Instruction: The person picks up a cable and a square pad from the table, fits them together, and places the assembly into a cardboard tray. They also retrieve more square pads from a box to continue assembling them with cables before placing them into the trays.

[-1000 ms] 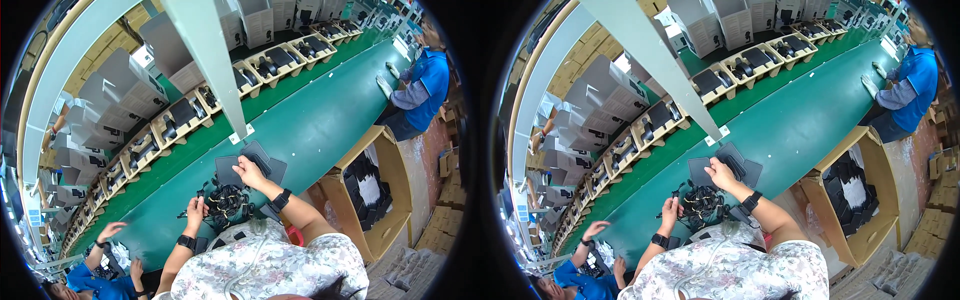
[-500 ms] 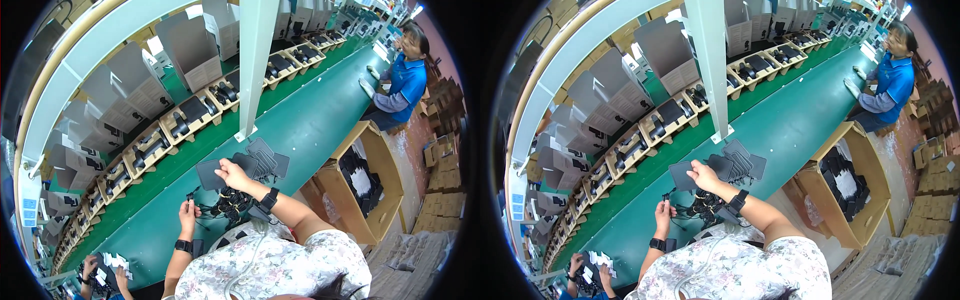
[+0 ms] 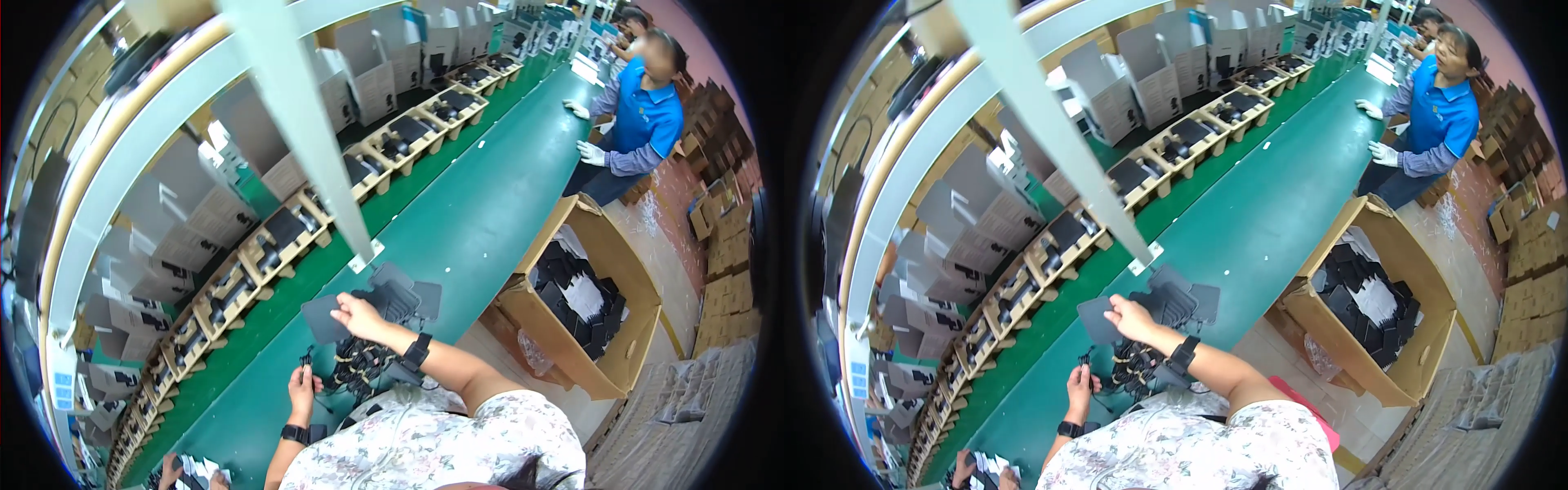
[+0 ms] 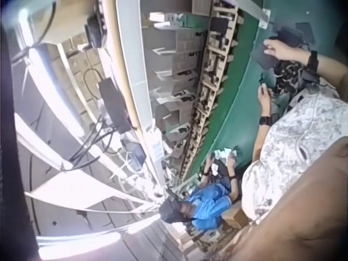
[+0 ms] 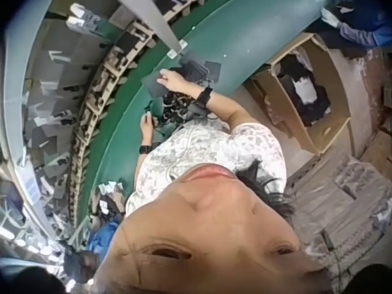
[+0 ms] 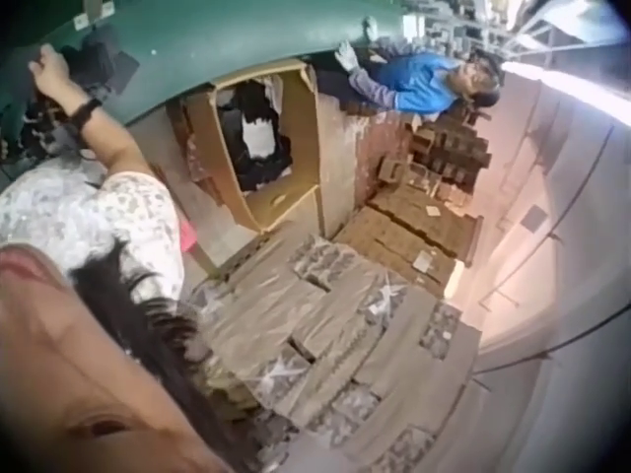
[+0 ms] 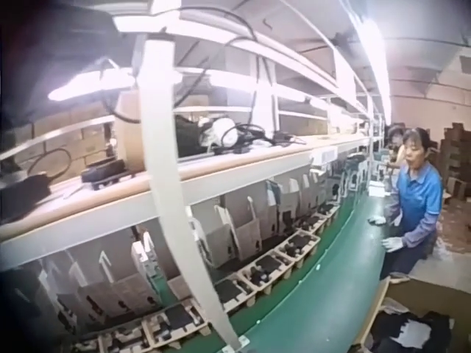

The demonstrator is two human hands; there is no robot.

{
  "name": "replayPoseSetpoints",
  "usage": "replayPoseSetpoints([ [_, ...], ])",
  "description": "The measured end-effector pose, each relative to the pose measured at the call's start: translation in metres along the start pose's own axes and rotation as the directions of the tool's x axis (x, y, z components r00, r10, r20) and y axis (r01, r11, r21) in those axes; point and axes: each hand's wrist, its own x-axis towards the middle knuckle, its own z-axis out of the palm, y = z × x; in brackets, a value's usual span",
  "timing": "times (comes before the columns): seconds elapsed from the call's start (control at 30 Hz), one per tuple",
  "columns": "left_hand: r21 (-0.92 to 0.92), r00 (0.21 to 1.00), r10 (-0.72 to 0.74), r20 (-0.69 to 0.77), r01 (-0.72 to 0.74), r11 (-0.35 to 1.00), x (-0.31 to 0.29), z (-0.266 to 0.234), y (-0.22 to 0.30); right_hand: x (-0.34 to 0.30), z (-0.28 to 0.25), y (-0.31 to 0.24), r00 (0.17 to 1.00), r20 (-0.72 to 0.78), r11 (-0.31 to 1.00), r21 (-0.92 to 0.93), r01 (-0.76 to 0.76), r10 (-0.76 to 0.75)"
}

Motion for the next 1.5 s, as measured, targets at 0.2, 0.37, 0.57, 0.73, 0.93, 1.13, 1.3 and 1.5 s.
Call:
replayPoseSetpoints([
  [0.2,0.233,0.997,-0.051,0.056,0.037,0.972,-0.006,0.005,-0.014,-0.025,-0.018,0.028,0.998,-0.011,0.992,0.106,-0.064,0.065],
  [0.37,0.475,0.999,-0.033,0.035,0.012,0.880,-0.009,0.032,0.002,-0.025,-0.035,0.051,0.999,-0.021,0.978,0.203,-0.045,0.050],
  [0.57,0.295,1.000,0.013,-0.018,-0.007,0.956,-0.004,0.048,0.014,-0.010,-0.073,0.047,1.000,-0.001,1.000,0.025,0.016,-0.016],
  [0.73,0.255,0.967,0.033,-0.252,0.034,0.966,-0.017,0.044,0.004,0.027,-0.050,0.028,0.977,0.211,0.983,0.170,-0.074,0.038],
  [0.93,-0.079,0.941,-0.063,-0.332,0.039,0.996,-0.056,0.016,-0.012,0.095,0.018,-0.031,0.968,0.217,0.939,0.341,0.044,-0.124],
  [1.13,-0.250,0.908,-0.084,-0.409,-0.023,0.968,-0.075,-0.014,-0.026,0.180,0.110,-0.056,0.955,0.106,0.933,0.266,0.241,-0.276],
  [1.3,-0.332,0.925,-0.103,-0.365,-0.025,0.943,-0.086,-0.042,-0.042,0.231,0.178,-0.043,0.945,0.108,0.937,-0.135,0.323,-0.310],
  [1.5,-0.437,0.903,-0.058,-0.426,-0.150,0.887,-0.083,-0.074,-0.055,0.243,0.218,-0.039,0.946,0.148,0.760,-0.565,0.321,-0.289],
])
